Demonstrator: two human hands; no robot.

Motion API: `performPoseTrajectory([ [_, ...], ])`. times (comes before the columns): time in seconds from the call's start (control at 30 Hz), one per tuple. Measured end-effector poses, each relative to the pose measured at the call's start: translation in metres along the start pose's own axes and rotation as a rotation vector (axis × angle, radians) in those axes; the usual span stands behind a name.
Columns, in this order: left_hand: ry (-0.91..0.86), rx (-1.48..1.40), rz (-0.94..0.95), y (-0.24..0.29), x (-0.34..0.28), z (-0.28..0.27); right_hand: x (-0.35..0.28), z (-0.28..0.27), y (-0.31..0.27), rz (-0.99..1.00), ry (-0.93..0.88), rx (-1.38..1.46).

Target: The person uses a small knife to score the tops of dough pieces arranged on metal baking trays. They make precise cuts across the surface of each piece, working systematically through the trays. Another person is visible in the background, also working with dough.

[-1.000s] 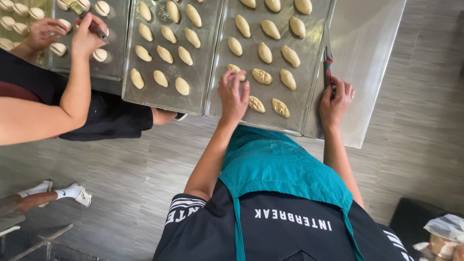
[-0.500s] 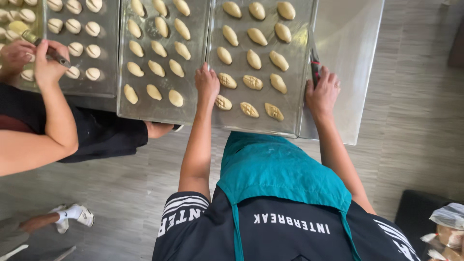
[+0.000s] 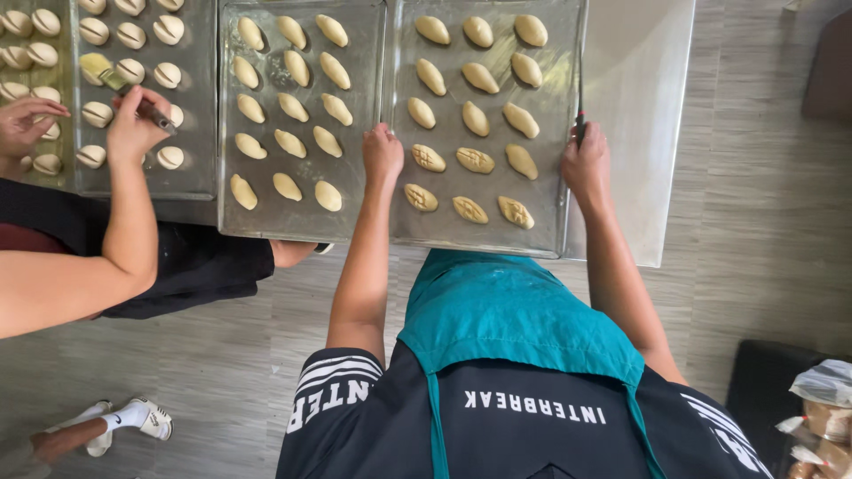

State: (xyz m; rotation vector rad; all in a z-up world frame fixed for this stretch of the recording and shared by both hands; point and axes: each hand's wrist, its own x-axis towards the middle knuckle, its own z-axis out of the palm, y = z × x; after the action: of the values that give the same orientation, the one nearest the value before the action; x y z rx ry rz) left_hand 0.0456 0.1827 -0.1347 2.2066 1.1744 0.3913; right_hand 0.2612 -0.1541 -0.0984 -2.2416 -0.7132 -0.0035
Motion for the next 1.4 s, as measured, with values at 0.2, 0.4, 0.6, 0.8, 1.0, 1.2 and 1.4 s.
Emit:
performPoseTrajectory([
  [0.2,0.010,-0.035,0.063,0.033,0.002,0.028,0.027,-0.021,0.017,-0.006,0.008,-0.150],
  [0.4,-0.135,-0.428,0.176,0.066,-0.008,0.037,0.053,-0.044,0.023,0.012,0.039,-0.376],
  [0.6,-0.037,-0.347,0.220,0.031,-0.003,-0.047,0.024,-0.060,0.008,0.081,0.260,-0.047],
  [0.8,0.462,-0.364,0.221,-0.002,-0.085,-0.109,0.007,-0.082,-0.022,0.249,0.224,0.169],
  [1.0,0.674,-0.683,-0.773,-0.090,-0.173,-0.078,0.023,-0.095,-0.004,0.392,0.135,0.407],
  [1.2,0.523,-0.978,-0.825,-0.105,-0.173,-0.064,0.045,-0.100,0.010,0.271,-0.074,0.352],
  [1.4,0.510,-1.065,-0.826,-0.102,-0.183,-0.066,0.046,-0.115,0.017,0.318,-0.203,0.464],
])
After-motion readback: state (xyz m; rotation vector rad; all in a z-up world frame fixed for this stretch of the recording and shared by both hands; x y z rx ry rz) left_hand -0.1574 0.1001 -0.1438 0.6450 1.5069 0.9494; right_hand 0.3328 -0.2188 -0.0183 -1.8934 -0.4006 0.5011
